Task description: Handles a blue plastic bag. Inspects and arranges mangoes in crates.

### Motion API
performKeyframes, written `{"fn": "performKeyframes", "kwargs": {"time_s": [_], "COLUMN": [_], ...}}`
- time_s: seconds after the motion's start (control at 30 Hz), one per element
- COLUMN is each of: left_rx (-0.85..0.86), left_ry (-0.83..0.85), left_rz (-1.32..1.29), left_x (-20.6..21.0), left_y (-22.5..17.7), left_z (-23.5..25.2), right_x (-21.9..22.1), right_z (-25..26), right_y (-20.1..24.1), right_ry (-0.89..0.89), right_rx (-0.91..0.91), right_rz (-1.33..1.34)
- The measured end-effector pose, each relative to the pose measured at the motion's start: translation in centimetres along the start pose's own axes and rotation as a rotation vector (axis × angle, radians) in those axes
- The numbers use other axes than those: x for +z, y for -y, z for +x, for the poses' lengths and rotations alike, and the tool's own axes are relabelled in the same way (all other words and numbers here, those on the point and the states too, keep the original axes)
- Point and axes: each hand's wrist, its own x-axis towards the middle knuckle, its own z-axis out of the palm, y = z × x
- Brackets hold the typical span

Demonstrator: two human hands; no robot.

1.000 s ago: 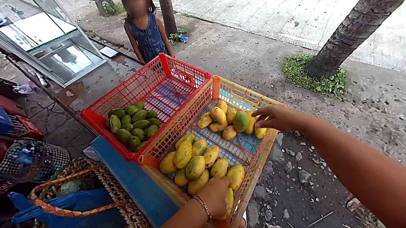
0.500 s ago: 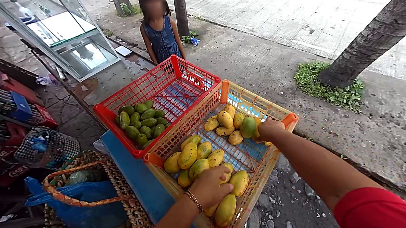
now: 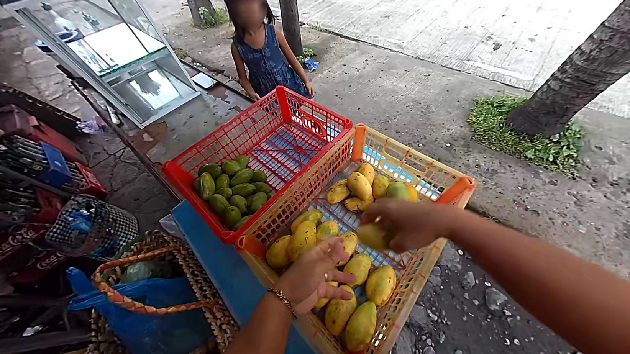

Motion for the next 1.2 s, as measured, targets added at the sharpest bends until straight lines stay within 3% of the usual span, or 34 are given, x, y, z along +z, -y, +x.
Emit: {"fn": "performKeyframes", "kwargs": {"time_s": [0.07,0.17,0.33,0.43,0.5,0.63,0.77,0.83,0.9,0.97,1.03,1.13,1.2], "left_rx": [-0.005,-0.001,-0.052,-0.125,-0.18,-0.246,-0.075,-0.077,-0.09,0.07,0.269,0.309,0.335], "left_ry": [0.072,-0.046,-0.269,-0.325,-0.343,-0.319,-0.264,-0.191,-0.183,-0.264,-0.352,-0.254,-0.201], "left_rz": [-0.058,0.021,1.001,1.344,1.428,1.506,1.502,1.52,1.445,1.186,0.771,0.037,-0.293], "left_x": [0.3,0.2,2.2,4.4,5.2,5.9,5.0,4.3,3.9,3.5,3.6,4.3,4.4], "left_y": [0.8,2.0,2.5,3.0,3.5,3.8,3.4,3.5,3.1,3.0,2.8,1.3,0.6], "left_z": [0.6,1.1,1.8,2.2,2.5,2.7,2.1,2.3,2.3,2.1,2.3,2.6,2.3], "right_x": [1.6,2.2,-0.7,-2.6,-2.7,0.5,2.5,2.8,2.8,1.8,-0.1,-3.5,-4.7], "right_z": [0.8,1.7,0.7,0.0,0.2,2.6,4.6,5.2,5.5,5.1,3.5,0.5,-0.1], "right_y": [1.9,0.4,-6.9,-9.8,-11.4,-13.9,-12.5,-12.5,-13.6,-13.3,-9.8,-3.4,-3.2], "right_ry": [0.109,0.074,-0.312,-0.469,-0.541,-0.472,-0.343,-0.353,-0.371,-0.35,-0.28,-0.031,-0.051], "right_rx": [-0.142,-0.116,0.094,0.219,0.291,0.431,0.577,0.589,0.566,0.53,0.417,0.127,0.006], "right_rz": [0.129,0.251,0.143,0.168,0.13,0.061,0.097,0.095,0.087,0.066,0.08,0.334,0.581]}}
